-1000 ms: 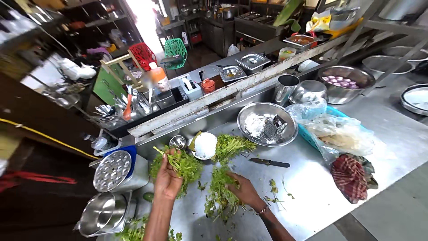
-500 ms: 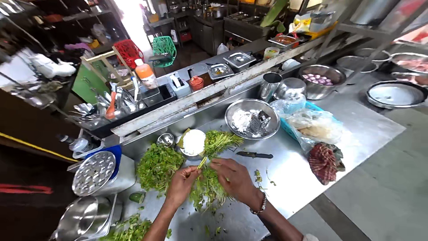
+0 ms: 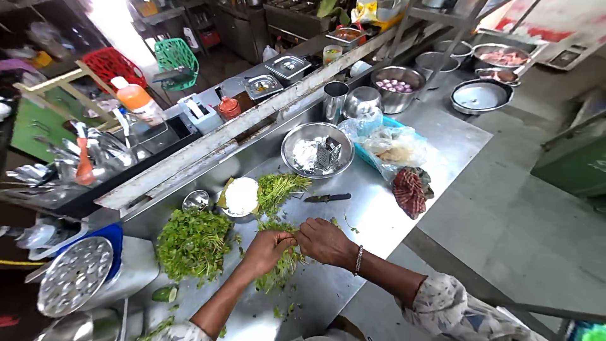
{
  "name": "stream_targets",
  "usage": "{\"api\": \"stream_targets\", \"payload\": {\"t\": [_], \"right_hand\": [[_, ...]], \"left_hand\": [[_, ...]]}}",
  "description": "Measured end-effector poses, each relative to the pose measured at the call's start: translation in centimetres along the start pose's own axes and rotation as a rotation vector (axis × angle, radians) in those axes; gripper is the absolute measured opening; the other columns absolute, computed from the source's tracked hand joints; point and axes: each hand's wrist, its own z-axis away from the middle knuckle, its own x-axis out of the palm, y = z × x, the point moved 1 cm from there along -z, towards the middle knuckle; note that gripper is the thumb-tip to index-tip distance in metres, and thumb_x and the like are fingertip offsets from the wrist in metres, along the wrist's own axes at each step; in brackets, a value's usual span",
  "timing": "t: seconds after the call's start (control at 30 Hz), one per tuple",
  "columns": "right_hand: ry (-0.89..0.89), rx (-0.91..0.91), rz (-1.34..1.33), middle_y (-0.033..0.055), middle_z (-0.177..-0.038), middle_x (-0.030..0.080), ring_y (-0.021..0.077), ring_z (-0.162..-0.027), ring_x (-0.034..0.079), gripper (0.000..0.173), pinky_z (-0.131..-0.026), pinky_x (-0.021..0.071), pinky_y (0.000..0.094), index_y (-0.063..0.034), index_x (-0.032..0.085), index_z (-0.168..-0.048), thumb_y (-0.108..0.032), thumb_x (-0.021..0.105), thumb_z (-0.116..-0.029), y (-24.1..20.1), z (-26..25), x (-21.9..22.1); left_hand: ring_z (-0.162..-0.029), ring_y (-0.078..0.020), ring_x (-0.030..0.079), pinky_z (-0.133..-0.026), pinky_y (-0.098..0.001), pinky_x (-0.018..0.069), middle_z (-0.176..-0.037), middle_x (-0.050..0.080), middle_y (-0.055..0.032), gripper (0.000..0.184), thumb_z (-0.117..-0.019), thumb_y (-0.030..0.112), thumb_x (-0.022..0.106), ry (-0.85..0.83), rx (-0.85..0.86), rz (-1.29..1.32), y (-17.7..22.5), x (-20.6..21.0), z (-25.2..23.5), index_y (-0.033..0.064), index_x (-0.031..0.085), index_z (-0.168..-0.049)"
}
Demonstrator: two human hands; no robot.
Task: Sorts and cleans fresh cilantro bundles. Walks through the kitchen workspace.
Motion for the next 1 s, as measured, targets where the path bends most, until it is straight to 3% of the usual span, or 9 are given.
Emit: {"api": "stream_targets", "payload": {"t": [0.1, 0.17, 0.3, 0.4, 0.47, 0.57, 0.67, 0.83, 1.0], "right_hand": [[-0.040, 0.131, -0.042, 0.0038, -0.083, 0.062, 0.0216, -0.079, 0.063, 0.025, -0.063, 0.0524, 0.0345, -0.0114, 0.065, -0.089, -0.026, 0.049, -0.1012, -0.7, 1.2, 0.6], [-0.083, 0.370, -0.340, 0.0051, -0.081, 0.063, 0.0210, -0.079, 0.066, 0.027, -0.064, 0.0556, 0.0370, -0.0102, 0.066, -0.087, -0.027, 0.049, -0.0996, -1.7, 2.0, 1.2], [0.092, 1.077, -1.522, -0.0013, -0.065, 0.048, 0.0084, -0.055, 0.049, 0.034, -0.053, 0.0446, 0.0252, -0.0078, 0.058, -0.080, -0.022, 0.037, -0.1038, -6.3, 3.1, 1.6], [0.402, 1.237, -2.058, -0.0053, -0.062, 0.047, 0.0077, -0.052, 0.046, 0.037, -0.052, 0.0434, 0.0256, -0.0148, 0.050, -0.078, -0.027, 0.031, -0.1072, -7.5, 3.3, -0.4], [0.427, 1.113, -1.540, -0.0016, -0.068, 0.056, 0.0081, -0.055, 0.054, 0.037, -0.055, 0.0513, 0.0251, -0.0073, 0.061, -0.086, -0.020, 0.033, -0.1067, -5.7, 5.1, 0.5], [-0.004, 1.101, -0.661, 0.0091, -0.098, 0.072, 0.0221, -0.087, 0.070, 0.032, -0.081, 0.0593, 0.0424, -0.0089, 0.074, -0.116, -0.024, 0.049, -0.1051, -1.7, 9.1, 3.3], [-0.377, 1.140, -0.499, 0.0200, -0.135, 0.062, 0.0421, -0.125, 0.058, 0.043, -0.100, 0.0483, 0.0621, -0.0142, 0.066, -0.137, -0.034, 0.063, -0.0990, 0.7, 10.6, 5.2], [-0.106, 0.984, -0.555, 0.0172, -0.120, 0.071, 0.0385, -0.116, 0.064, 0.021, -0.100, 0.0492, 0.0616, -0.0110, 0.079, -0.111, -0.021, 0.065, -0.0990, 2.1, 10.2, 6.1], [-0.089, 0.871, -0.649, 0.0160, -0.108, 0.072, 0.0316, -0.096, 0.071, 0.023, -0.083, 0.0584, 0.0573, -0.0088, 0.077, -0.112, -0.024, 0.067, -0.0986, 0.8, 7.6, 7.0]], "left_hand": [[-0.093, -0.0031, 0.066, -0.116, -0.0422, 0.0324, -0.092, 0.074, 0.0092, 0.037, -0.1069, 0.041, 0.046, 0.057, 0.123, -0.276, 0.8, 1.2, -0.4, 0.0211, 0.077, -0.102], [-0.103, -0.0057, 0.068, -0.124, -0.0531, 0.0176, -0.100, 0.076, 0.0068, 0.040, -0.1080, 0.040, 0.042, 0.117, 0.289, -0.434, 0.4, 1.9, -0.4, 0.0210, 0.077, -0.106], [-0.121, -0.0093, 0.065, -0.125, -0.0587, 0.0196, -0.111, 0.075, 0.0070, 0.034, -0.1087, 0.032, 0.043, 0.264, 0.662, -0.651, -0.2, 2.7, 0.0, 0.0221, 0.076, -0.112], [-0.122, -0.0104, 0.065, -0.124, -0.0592, 0.0240, -0.109, 0.076, 0.0077, 0.031, -0.1080, 0.031, 0.047, 0.478, 0.657, -0.614, -1.0, 2.2, 0.1, 0.0233, 0.077, -0.109], [-0.114, -0.0094, 0.068, -0.122, -0.0588, 0.0290, -0.109, 0.077, 0.0064, 0.029, -0.1055, 0.033, 0.054, 0.613, 0.448, -0.333, -1.9, 0.7, 0.2, 0.0193, 0.080, -0.106], [-0.105, -0.0191, 0.071, -0.101, -0.0423, 0.0544, -0.110, 0.077, -0.0026, 0.024, -0.1065, 0.022, 0.055, 0.620, 0.151, 0.396, -2.6, -1.8, 1.1, 0.0104, 0.075, -0.113], [-0.109, -0.0274, 0.071, -0.094, -0.0427, 0.0574, -0.115, 0.074, -0.0151, 0.030, -0.1093, 0.020, 0.048, 0.639, -0.025, 1.002, -2.7, -3.6, 3.8, 0.0029, 0.068, -0.124], [-0.112, -0.0292, 0.070, -0.095, -0.0480, 0.0583, -0.122, 0.070, -0.0135, 0.033, -0.1081, 0.028, 0.051, 0.793, -0.118, 1.483, -4.0, -6.3, 11.2, 0.0100, 0.059, -0.135], [-0.109, -0.0275, 0.071, -0.092, -0.0499, 0.0596, -0.120, 0.071, -0.0109, 0.031, -0.1075, 0.027, 0.053, 1.110, -0.111, 1.499, -6.1, -6.9, 22.3, 0.0099, 0.060, -0.132]]}}
